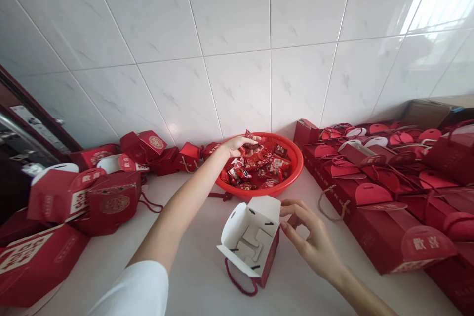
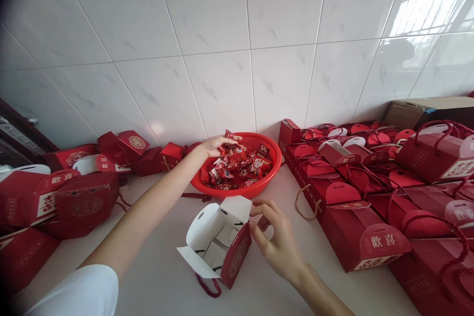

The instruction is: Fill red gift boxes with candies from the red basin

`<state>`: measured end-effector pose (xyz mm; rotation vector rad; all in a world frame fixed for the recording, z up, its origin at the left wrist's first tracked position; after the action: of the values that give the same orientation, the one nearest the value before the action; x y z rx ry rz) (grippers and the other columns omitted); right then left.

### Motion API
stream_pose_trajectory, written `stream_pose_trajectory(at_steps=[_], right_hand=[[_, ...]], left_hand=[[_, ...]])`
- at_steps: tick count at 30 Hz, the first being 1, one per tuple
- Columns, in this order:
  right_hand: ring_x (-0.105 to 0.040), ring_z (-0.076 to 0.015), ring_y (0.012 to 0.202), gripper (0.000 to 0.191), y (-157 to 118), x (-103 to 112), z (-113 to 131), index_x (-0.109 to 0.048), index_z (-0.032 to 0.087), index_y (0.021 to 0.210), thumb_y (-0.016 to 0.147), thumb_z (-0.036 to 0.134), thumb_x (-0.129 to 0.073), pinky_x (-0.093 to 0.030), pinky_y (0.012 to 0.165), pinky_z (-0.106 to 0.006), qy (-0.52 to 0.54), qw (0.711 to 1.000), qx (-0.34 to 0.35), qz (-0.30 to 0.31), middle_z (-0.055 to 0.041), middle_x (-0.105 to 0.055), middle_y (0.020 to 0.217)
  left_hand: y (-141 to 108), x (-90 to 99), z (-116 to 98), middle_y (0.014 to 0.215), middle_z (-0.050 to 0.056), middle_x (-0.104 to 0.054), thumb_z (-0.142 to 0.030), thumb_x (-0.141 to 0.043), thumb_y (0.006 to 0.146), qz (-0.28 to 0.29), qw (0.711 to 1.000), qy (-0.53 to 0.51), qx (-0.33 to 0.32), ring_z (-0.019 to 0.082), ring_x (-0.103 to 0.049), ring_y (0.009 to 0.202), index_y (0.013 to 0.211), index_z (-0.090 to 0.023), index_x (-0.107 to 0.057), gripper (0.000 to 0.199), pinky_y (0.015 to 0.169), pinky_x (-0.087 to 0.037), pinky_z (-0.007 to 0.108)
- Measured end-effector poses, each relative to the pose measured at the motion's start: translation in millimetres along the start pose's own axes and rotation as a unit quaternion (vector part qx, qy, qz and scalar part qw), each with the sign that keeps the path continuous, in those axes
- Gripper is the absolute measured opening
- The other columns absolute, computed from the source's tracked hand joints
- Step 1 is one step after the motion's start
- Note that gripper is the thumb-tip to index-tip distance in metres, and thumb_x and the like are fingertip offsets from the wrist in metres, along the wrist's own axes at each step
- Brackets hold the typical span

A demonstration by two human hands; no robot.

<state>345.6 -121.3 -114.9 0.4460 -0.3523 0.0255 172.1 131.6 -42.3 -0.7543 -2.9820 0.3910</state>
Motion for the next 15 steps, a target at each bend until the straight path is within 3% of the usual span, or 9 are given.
stream_pose_trajectory(at_steps=[6, 11, 15], right_hand=[[-0.064, -0.0143, 0.066, 0.020, -1, 0, 2, -0.066, 0.022, 0.095, 0.096, 0.036, -0.052, -0.056, 0.067, -0.032, 0.000, 1.000, 0.006, -0.001, -0.0095, -0.066, 0.111], [-0.065, -0.0147, 0.068, 0.020, 0, 0, 3, -0.067, 0.022, 0.094, 0.095, 0.037, -0.052, -0.056, 0.066, -0.031, -0.003, 1.000, 0.005, -0.002, -0.0090, -0.067, 0.110], [-0.063, -0.0131, 0.062, 0.021, 1, 1, 2, -0.066, 0.021, 0.092, 0.095, 0.038, -0.053, -0.055, 0.064, -0.031, -0.012, 1.000, 0.003, -0.010, -0.0098, -0.067, 0.112]], left_hand=[[-22, 11.0, 3, 0.085, 0.009, -0.075, -0.004, -0.072, 0.076, 0.007, 0.999, 0.031, 0.031, 0.015, -0.069, 0.068, 0.096, -0.013, -0.069, 0.022, 0.054, -0.046, 0.021], [-31, 13.2, 10, 0.068, 0.005, -0.067, -0.011, -0.066, 0.085, -0.017, 0.999, 0.016, 0.041, 0.009, -0.058, 0.052, 0.085, -0.012, -0.068, 0.003, 0.045, -0.040, 0.018], [-29, 2.3, 11, 0.060, 0.001, -0.059, -0.021, -0.070, 0.087, -0.008, 0.999, -0.006, 0.054, 0.004, -0.044, 0.043, 0.081, -0.013, -0.067, 0.011, 0.040, -0.033, 0.015]])
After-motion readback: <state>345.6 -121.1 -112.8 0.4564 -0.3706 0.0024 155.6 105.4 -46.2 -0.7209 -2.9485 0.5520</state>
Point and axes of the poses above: each hand's wrist, its own y-axis towards the middle knuckle, its own x-axis out of the back of the hand, z = x × y, the point moved 3 cm from there along y, towards the middle knuckle
